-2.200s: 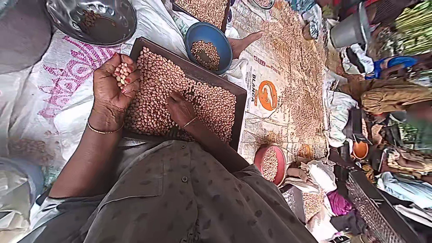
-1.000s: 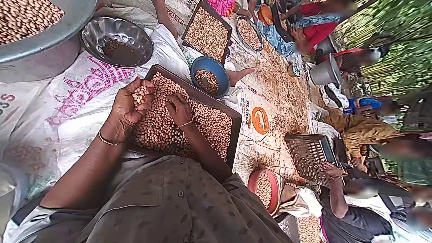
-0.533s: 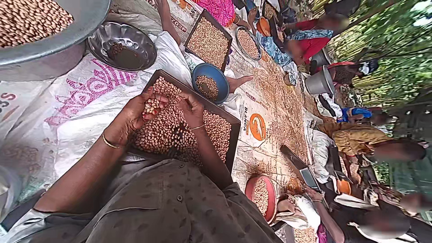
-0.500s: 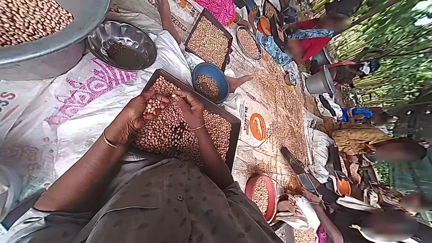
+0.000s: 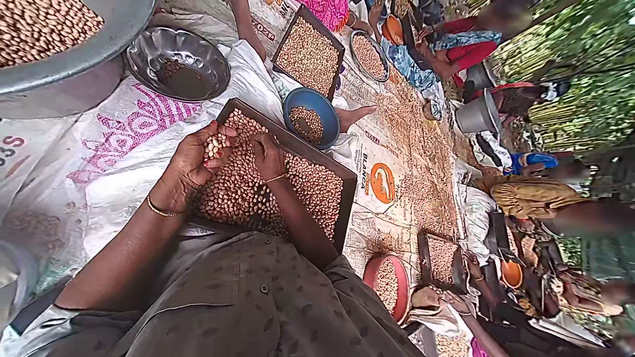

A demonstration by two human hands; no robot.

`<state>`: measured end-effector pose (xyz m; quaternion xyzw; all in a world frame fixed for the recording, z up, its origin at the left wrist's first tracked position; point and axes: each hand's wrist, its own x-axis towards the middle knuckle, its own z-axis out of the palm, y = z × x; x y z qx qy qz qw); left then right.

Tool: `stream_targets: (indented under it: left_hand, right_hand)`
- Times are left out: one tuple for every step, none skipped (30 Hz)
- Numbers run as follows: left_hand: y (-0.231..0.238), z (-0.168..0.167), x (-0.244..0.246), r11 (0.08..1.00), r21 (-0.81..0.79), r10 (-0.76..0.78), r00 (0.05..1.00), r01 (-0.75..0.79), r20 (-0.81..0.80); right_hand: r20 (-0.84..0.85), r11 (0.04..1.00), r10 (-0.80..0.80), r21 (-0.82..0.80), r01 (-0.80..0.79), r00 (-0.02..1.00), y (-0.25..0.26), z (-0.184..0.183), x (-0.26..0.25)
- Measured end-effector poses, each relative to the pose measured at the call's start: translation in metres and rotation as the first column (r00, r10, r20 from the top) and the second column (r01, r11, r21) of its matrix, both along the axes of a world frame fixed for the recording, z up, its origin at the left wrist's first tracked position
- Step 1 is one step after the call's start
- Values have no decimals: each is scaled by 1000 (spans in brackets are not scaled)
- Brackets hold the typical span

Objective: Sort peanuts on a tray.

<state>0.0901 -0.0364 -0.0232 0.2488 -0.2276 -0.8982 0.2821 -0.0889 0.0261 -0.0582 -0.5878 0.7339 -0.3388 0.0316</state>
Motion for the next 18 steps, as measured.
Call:
stream_targets:
  left_hand:
    - [-4, 1, -3, 1000, 5, -12, 999, 12, 43]
    - [-6, 1, -5, 999, -1, -43, 995, 43, 91]
    - [-6, 1, -8, 998, -9, -67, 987, 69, 143]
    - [-5, 1, -9, 995, -11, -94, 978, 97, 185]
    - [-3, 2, -10, 993, -9, -117, 973, 121, 201]
    - [-2, 2, -9, 990, -6, -137, 973, 140, 184]
    - [-2, 1, -8, 988, 1, -153, 978, 154, 143]
    - [0, 0, -6, 988, 15, -157, 983, 156, 99]
    - [3, 1, -3, 989, 26, -144, 988, 143, 62]
    - [4, 0, -2, 992, 40, -118, 992, 116, 40]
    - [1, -1, -2, 995, 51, -91, 996, 90, 25]
    - [-4, -2, -3, 997, 49, -66, 998, 66, 10]
    - [-7, -3, -4, 998, 40, -52, 999, 51, 5]
    - [-8, -3, -5, 999, 28, -41, 999, 41, 2]
    - [-8, -2, -6, 999, 22, -29, 1000, 29, -1]
    - [-8, -2, -6, 1000, 24, -18, 1000, 18, -10]
    - [-8, -2, -6, 1000, 26, -10, 1000, 10, -20]
    - [-9, -3, -5, 1000, 23, -12, 999, 13, -34]
  right_hand:
    - [100, 998, 17, -59, -11, 995, 2, 7, -3]
    - [224, 993, 69, -112, -44, 972, 5, 19, -5]
    - [332, 981, 153, -161, -104, 931, 9, 33, -3]
    - [395, 963, 241, -209, -169, 886, 13, 46, -1]
    - [411, 946, 302, -242, -217, 860, 16, 56, -1]
    - [383, 940, 316, -254, -230, 868, 16, 59, -2]
    - [323, 948, 284, -233, -215, 903, 15, 56, -7]
    - [240, 969, 223, -161, -187, 945, 14, 49, -13]
    - [142, 987, 157, -48, -152, 977, 14, 39, -19]
    - [39, 991, 109, 77, -111, 993, 14, 31, -22]
    - [-58, 981, 79, 182, -67, 995, 14, 22, -22]
    - [-140, 972, 52, 235, -18, 989, 14, 12, -20]
    - [-202, 967, 27, 252, 25, 979, 14, 3, -18]
    - [-242, 965, 9, 255, 55, 970, 14, -2, -16]
    - [-258, 963, -6, 258, 75, 966, 14, -5, -14]
    - [-266, 958, -15, 272, 90, 964, 13, -4, -12]
    - [-269, 954, -22, 283, 101, 963, 11, -3, -11]
    - [-273, 954, -26, 280, 105, 962, 10, -2, -10]
